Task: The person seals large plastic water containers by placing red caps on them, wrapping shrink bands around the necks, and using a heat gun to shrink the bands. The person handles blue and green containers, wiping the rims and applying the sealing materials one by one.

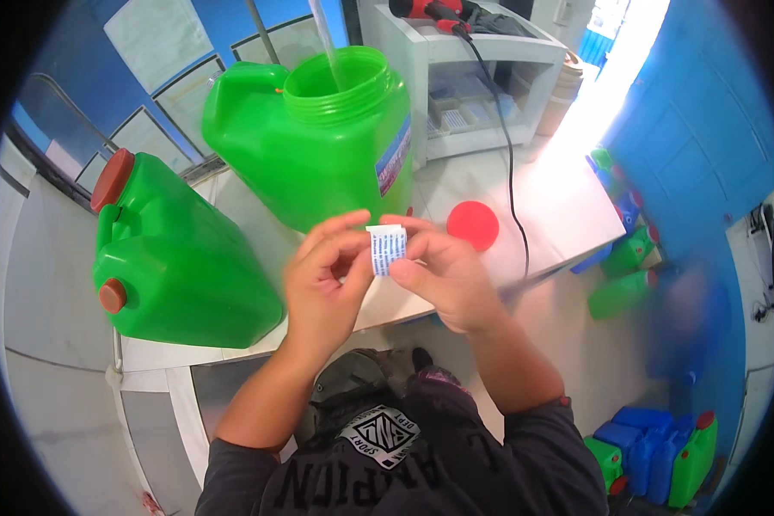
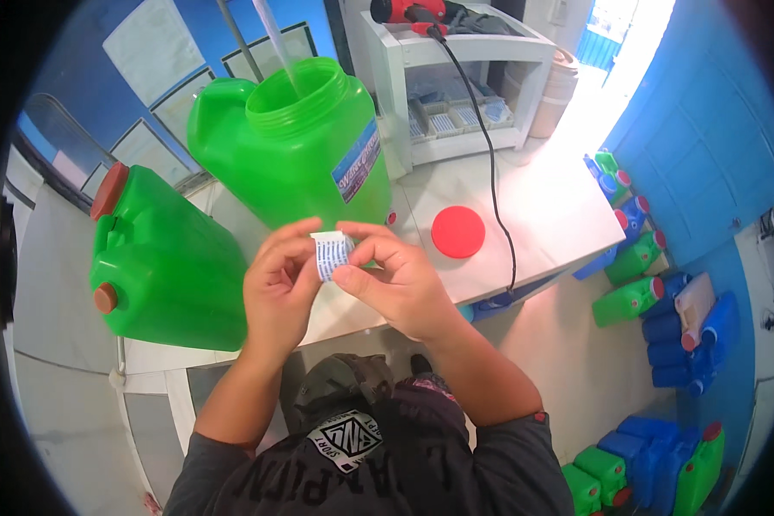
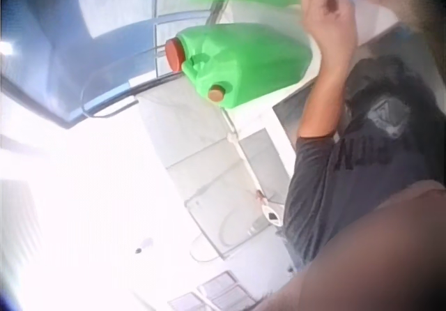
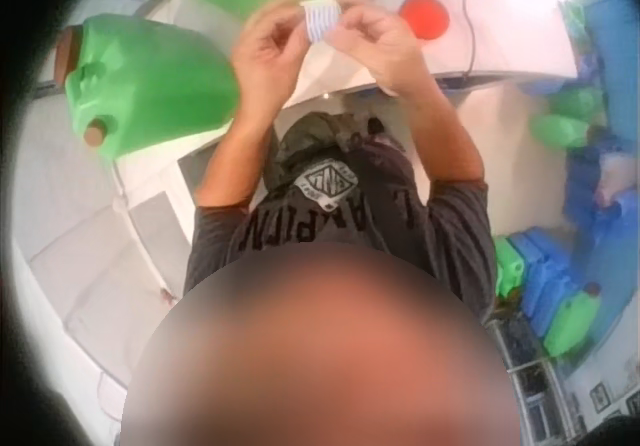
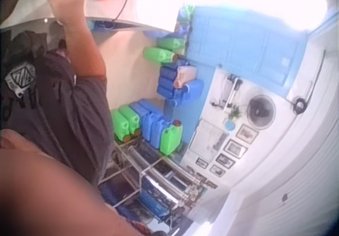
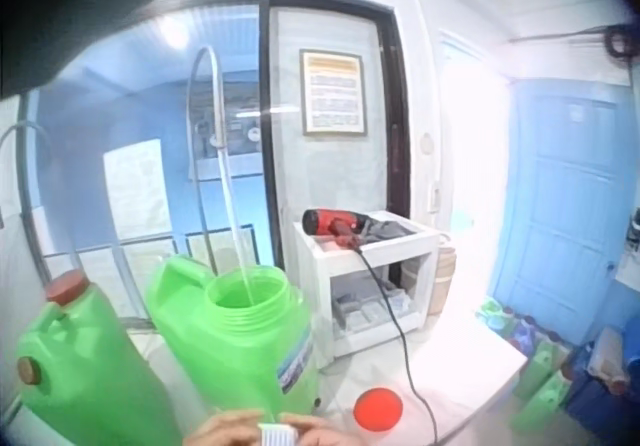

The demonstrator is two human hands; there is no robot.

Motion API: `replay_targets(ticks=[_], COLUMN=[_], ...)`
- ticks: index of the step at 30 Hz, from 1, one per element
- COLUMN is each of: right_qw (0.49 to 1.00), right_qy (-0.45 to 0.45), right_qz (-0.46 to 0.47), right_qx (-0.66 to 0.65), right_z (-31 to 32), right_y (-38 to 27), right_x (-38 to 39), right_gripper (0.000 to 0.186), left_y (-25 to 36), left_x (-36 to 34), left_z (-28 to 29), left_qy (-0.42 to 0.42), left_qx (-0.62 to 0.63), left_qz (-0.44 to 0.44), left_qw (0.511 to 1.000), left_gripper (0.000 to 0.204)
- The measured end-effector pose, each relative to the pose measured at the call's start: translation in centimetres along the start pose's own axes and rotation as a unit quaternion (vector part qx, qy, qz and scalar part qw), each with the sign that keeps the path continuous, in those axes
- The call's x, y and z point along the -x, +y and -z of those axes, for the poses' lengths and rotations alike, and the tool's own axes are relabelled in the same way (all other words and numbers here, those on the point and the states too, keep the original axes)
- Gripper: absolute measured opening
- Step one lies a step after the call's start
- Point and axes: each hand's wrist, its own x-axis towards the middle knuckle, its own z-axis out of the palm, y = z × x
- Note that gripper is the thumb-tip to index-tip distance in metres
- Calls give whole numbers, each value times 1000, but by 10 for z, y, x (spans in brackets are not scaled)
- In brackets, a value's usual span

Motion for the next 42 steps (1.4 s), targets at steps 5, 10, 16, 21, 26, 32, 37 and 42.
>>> replay_targets(ticks=[5,10,16,21,26,32,37,42], right_qw=[986,788,773,880,900,996,980,962], right_qy=[-24,150,130,98,140,59,88,56], right_qz=[-1,308,-122,-111,-121,47,163,222], right_qx=[167,512,608,450,393,37,68,150], right_z=[10,107,244,269,263,228,182,133], right_y=[-22,-101,-110,-67,-86,-165,-192,-169], right_x=[-41,-203,-420,-470,-466,-334,-172,-31], right_gripper=[31,32,106,78,66,47,64,84], left_y=[18,71,137,141,127,119,129,140], left_x=[-4,16,42,51,54,42,41,42], left_z=[16,70,160,201,210,208,213,221], left_qy=[47,162,417,466,447,351,263,204], left_qx=[93,-206,-392,-395,-280,-497,-615,-656], left_qz=[182,-65,-27,94,98,-64,-90,-100], left_qw=[978,963,820,786,844,791,738,720], left_gripper=[17,25,26,27,23,21,24,34])
